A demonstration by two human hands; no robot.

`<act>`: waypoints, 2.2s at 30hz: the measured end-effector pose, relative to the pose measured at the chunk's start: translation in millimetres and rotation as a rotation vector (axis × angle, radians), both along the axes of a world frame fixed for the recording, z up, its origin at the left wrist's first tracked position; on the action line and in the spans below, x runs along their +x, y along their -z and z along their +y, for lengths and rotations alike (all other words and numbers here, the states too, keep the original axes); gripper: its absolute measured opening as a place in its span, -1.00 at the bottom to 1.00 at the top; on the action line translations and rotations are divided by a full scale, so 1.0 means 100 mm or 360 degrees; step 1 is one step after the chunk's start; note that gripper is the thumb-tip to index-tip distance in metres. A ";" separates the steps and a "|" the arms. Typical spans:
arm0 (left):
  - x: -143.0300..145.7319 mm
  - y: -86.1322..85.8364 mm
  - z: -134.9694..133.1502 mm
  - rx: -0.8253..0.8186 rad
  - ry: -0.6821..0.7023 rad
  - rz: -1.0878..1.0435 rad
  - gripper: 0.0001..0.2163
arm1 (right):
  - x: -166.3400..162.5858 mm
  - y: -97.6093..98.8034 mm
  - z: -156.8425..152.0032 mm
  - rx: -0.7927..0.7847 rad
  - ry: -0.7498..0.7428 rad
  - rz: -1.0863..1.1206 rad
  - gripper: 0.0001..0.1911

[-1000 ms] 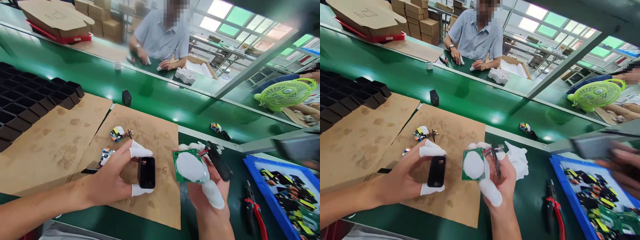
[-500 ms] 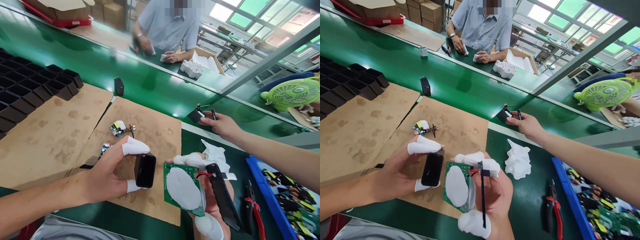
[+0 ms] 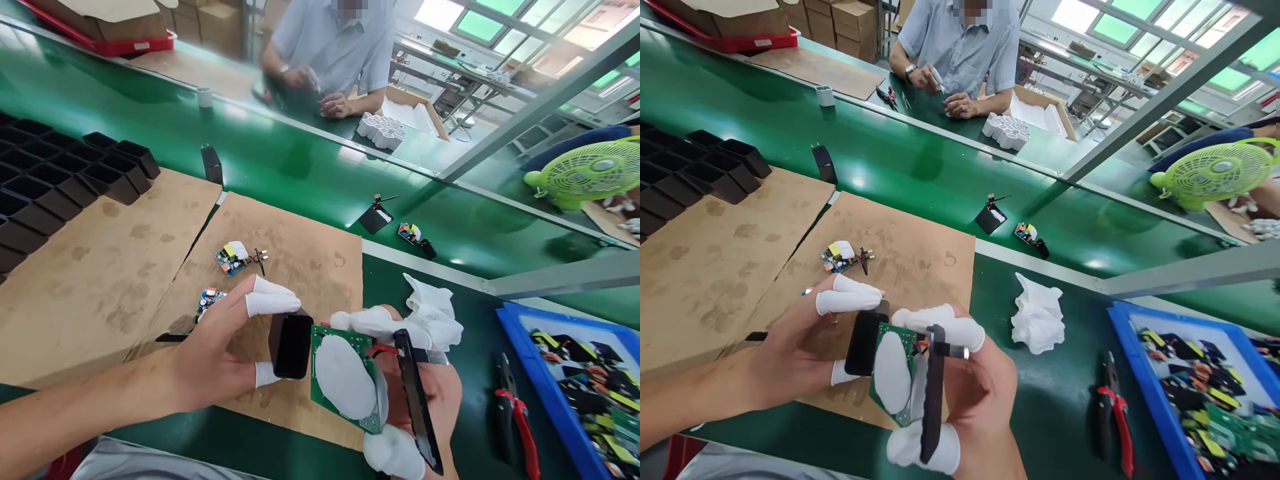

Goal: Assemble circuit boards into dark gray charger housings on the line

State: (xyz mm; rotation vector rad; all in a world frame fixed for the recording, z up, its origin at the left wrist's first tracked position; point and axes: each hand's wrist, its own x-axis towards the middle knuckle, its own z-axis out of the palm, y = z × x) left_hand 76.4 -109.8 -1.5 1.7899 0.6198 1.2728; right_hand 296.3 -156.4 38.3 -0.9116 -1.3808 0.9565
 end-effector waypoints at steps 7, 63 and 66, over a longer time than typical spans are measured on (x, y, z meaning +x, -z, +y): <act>-0.01 0.00 0.01 0.0038 0.0071 -0.0017 -0.45 | 0.07 -0.02 0.05 0.0038 -0.0172 0.0039 -0.25; -0.04 -0.02 0.04 -0.0025 0.0097 0.0087 -0.38 | 0.06 0.05 0.04 0.0122 -0.0110 -0.0406 -0.26; -0.04 -0.02 0.04 -0.0032 0.0080 0.0108 -0.40 | 0.06 0.05 0.05 0.0129 -0.0115 -0.0407 -0.30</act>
